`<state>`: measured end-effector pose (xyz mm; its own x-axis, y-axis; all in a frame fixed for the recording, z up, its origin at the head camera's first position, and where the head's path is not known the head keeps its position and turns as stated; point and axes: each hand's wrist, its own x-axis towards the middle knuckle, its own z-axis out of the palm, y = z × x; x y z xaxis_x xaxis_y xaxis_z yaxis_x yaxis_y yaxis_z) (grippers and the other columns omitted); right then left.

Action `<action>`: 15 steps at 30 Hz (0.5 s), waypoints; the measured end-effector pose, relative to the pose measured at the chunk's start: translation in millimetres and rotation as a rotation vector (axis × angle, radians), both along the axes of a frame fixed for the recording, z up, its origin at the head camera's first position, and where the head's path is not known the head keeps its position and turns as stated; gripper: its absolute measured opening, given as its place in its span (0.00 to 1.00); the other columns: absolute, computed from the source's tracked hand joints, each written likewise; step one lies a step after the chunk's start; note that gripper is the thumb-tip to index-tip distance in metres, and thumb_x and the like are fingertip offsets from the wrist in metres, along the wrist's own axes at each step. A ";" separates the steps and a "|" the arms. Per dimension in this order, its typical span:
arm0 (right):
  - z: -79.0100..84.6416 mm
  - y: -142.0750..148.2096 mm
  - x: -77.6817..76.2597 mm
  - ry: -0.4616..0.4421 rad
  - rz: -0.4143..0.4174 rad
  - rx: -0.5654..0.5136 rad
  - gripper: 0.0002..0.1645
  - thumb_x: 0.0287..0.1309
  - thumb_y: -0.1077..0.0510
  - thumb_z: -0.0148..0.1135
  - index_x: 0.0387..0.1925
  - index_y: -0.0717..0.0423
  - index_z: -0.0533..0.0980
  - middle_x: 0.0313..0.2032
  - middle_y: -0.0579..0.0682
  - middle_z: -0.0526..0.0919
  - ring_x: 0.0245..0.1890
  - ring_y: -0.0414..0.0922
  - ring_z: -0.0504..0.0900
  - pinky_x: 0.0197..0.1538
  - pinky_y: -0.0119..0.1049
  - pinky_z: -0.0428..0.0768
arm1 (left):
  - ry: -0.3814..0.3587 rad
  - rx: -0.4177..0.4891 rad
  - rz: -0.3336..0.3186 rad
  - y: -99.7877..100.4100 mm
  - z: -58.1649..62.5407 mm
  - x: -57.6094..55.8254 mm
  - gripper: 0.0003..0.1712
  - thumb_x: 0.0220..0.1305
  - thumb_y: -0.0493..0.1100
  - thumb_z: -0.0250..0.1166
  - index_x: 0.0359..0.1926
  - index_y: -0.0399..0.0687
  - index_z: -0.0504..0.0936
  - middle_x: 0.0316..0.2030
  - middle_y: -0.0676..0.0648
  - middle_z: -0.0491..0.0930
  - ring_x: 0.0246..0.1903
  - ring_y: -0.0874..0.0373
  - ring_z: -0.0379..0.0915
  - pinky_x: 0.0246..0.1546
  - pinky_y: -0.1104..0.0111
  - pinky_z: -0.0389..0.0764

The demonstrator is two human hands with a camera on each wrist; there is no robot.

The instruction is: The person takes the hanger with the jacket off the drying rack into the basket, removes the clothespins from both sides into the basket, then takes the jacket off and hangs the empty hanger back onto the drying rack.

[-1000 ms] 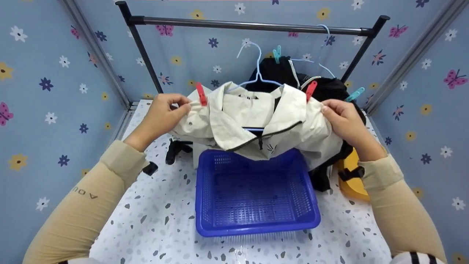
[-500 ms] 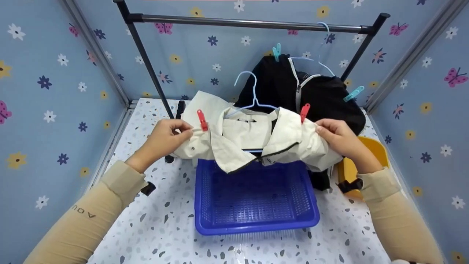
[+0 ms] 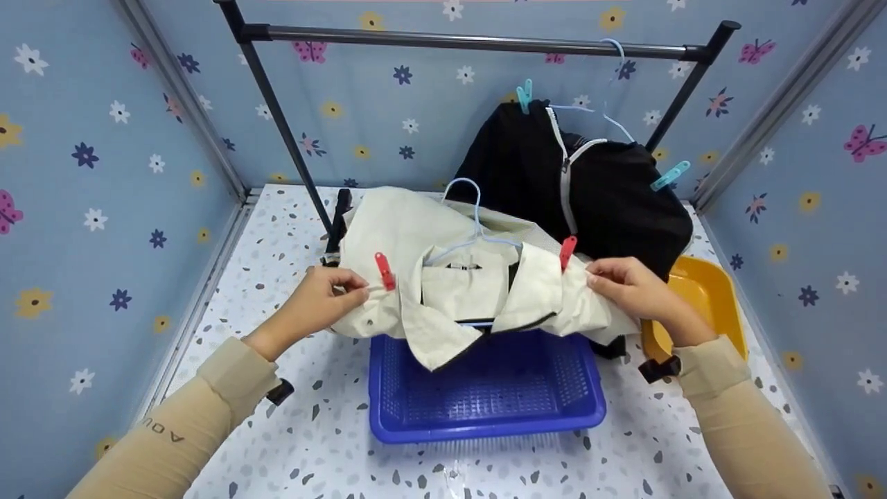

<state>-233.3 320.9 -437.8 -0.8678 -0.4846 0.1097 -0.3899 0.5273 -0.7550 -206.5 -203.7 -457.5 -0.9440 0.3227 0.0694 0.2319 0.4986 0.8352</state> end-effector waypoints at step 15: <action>-34.8 4.5 6.5 0.075 0.036 0.130 0.06 0.69 0.65 0.69 0.42 0.60 0.90 0.38 0.53 0.92 0.37 0.33 0.79 0.45 0.25 0.79 | -0.097 -0.053 -0.024 3.9 -44.1 19.4 0.09 0.70 0.40 0.74 0.33 0.38 0.91 0.30 0.47 0.86 0.30 0.61 0.75 0.33 0.73 0.77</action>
<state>-226.8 325.4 -472.7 -0.8416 -0.5292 0.1077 -0.4627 0.6037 -0.6492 -187.1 -199.8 -501.6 -0.9373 0.3462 -0.0398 0.1637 0.5381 0.8268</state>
